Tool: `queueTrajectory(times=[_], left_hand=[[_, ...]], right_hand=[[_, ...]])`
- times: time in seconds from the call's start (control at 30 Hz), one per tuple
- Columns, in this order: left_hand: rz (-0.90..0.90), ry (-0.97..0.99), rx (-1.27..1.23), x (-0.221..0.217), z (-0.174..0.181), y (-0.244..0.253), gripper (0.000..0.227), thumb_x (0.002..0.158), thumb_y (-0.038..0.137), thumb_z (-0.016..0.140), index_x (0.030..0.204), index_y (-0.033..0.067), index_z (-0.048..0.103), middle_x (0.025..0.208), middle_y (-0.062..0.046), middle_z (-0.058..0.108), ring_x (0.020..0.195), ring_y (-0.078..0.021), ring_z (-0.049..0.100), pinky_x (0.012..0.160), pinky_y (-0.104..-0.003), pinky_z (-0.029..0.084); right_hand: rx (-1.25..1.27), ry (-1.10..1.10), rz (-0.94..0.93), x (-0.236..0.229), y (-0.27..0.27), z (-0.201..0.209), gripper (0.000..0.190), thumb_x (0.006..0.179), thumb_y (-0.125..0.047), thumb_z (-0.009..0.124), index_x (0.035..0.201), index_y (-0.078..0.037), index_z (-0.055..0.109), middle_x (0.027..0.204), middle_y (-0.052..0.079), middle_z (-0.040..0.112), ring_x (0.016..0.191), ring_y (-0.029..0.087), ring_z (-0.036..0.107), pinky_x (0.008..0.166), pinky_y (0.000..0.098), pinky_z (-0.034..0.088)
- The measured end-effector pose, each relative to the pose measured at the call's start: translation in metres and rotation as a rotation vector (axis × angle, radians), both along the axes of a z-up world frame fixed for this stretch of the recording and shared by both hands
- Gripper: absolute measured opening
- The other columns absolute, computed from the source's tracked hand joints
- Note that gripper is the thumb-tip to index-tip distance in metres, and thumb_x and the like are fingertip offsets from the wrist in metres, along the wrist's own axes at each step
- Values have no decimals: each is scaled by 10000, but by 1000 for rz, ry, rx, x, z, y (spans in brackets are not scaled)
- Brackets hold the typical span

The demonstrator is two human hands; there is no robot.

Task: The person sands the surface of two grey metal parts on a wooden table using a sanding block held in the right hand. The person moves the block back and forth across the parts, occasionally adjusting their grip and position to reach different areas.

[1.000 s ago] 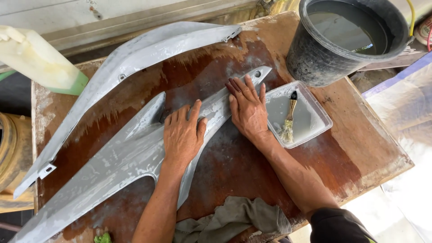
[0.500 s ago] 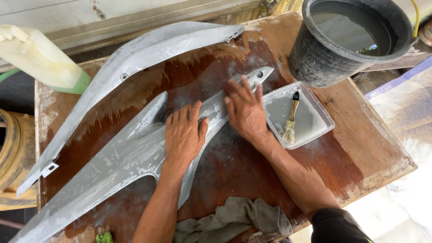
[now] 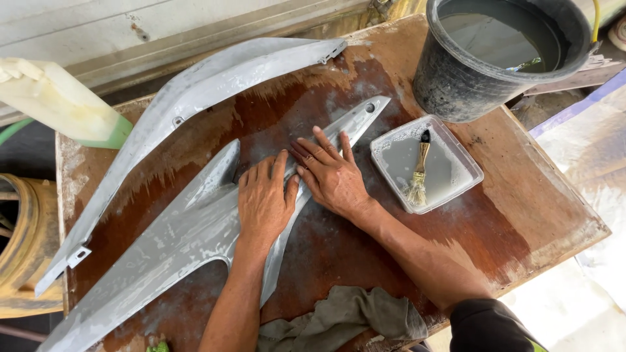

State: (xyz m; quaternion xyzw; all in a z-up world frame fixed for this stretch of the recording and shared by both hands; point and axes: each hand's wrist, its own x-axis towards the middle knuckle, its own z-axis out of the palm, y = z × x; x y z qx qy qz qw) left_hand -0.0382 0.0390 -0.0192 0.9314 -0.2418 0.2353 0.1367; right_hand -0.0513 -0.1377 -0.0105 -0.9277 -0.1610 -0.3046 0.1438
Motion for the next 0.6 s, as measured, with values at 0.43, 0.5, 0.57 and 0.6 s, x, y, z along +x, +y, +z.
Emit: queueTrajectory(times=[0.43,0.5,0.57,0.6], left_hand=[[-7,-38,-46,3,-9,2,482,1016,411,531,1419,149,558,1140,-108,645,1053,-292,662,948,-445,477],[-12,-70,-44,5,-11,1,486,1010,394,542,1422,137,556,1148,-123,642,1055,-304,661,950,-453,480],[-16,-67,-49,3,-7,1,484,1014,392,537,1421,131,560,1143,-128,646,1051,-306,664,947,-454,482],[-19,-65,-53,3,-5,1,481,1018,390,533,1419,126,563,1139,-132,650,1047,-308,667,944,-455,484]], right_hand=[[-6,27,24,1,-14,-18,432,1049,-357,541,1475,-286,563,1555,-41,505,1508,230,352,1224,556,130],[2,-5,-85,15,-29,-27,381,1083,-343,500,1397,-192,655,1501,52,575,1458,321,427,1200,603,151],[29,-16,-146,8,-33,-2,388,1086,-311,510,1431,-175,625,1521,53,551,1469,319,399,1194,604,161],[56,-27,-207,5,-36,11,402,1089,-278,520,1465,-159,596,1541,54,526,1481,317,371,1188,605,170]])
